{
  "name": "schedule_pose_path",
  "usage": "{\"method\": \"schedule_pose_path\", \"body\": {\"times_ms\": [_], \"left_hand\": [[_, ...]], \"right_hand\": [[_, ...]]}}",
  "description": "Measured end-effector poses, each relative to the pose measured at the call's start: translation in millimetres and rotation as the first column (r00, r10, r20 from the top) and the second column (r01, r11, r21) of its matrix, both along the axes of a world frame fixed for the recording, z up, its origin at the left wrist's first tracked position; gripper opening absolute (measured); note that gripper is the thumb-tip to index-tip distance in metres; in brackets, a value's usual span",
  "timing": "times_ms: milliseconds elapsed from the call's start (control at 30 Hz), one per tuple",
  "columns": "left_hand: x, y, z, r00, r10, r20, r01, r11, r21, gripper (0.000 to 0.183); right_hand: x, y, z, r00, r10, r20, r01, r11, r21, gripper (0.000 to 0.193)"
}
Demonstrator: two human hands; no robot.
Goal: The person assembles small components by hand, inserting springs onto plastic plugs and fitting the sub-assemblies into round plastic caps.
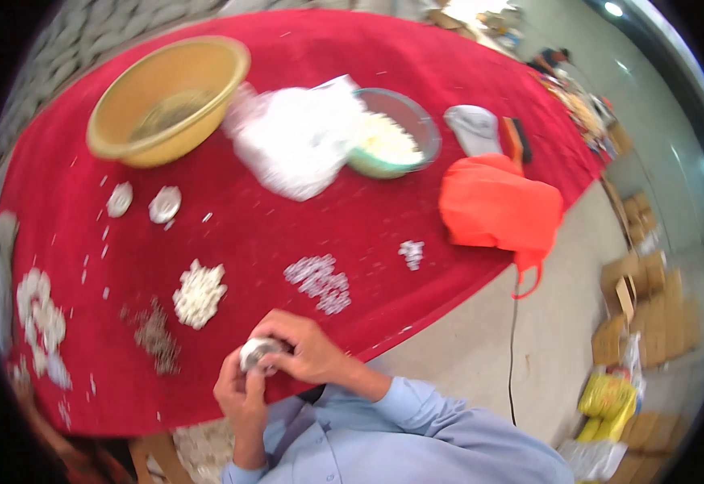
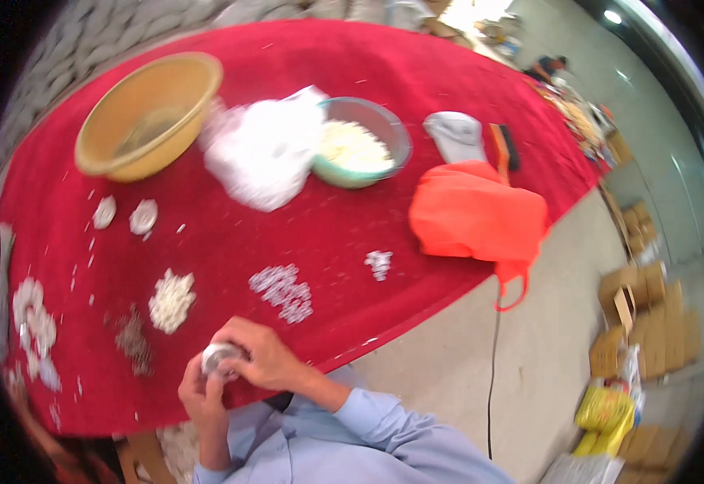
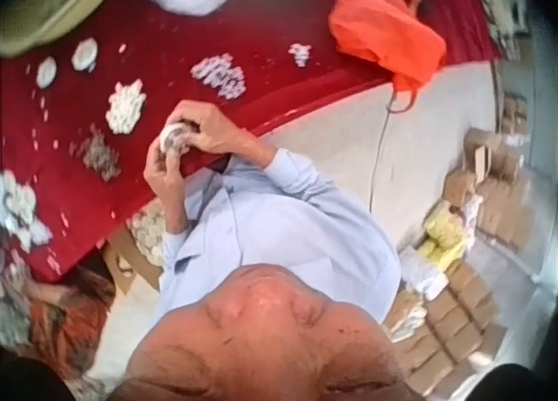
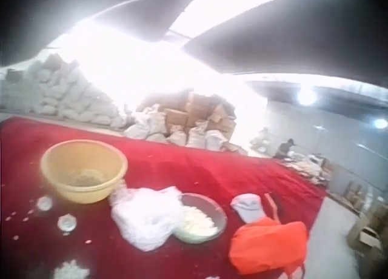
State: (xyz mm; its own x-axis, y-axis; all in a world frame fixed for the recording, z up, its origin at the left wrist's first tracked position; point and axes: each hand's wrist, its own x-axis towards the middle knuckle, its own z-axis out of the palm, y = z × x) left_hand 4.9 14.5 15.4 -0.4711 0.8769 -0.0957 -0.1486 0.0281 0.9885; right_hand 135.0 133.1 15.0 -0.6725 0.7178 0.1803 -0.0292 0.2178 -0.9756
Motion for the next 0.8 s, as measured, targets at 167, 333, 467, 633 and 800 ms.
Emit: {"method": "schedule_pose_path", "body": {"times_ms": [167,333,467,633,800], "left_hand": [[-1,-2,-11,1.0,0.007,0.02,-0.008,0.998,0.066,0.034],[1,7,1,0.999,-0.028,0.015,0.028,1.0,0.013,0.027],[-13,6,-9,0.994,-0.062,0.088,0.061,0.998,0.022,0.03],[-15,0,-16,0.999,-0.039,0.007,0.04,0.999,-0.021,0.031],[-10,-1,-15,0.999,-0.02,-0.051,0.022,0.999,0.04,0.031]], "right_hand": [[-9,0,-7,0.998,-0.009,-0.055,0.01,1.0,0.018,0.025],[-6,-1,-8,0.997,-0.053,-0.061,0.055,0.998,0.037,0.025],[-5,5,1,1.0,0.015,-0.027,-0.015,1.0,-0.002,0.026],[-11,2,-1,1.0,0.008,-0.009,-0.008,1.0,0.016,0.028],[-13,-1,-5,0.999,-0.023,0.037,0.021,0.998,0.056,0.026]]}}
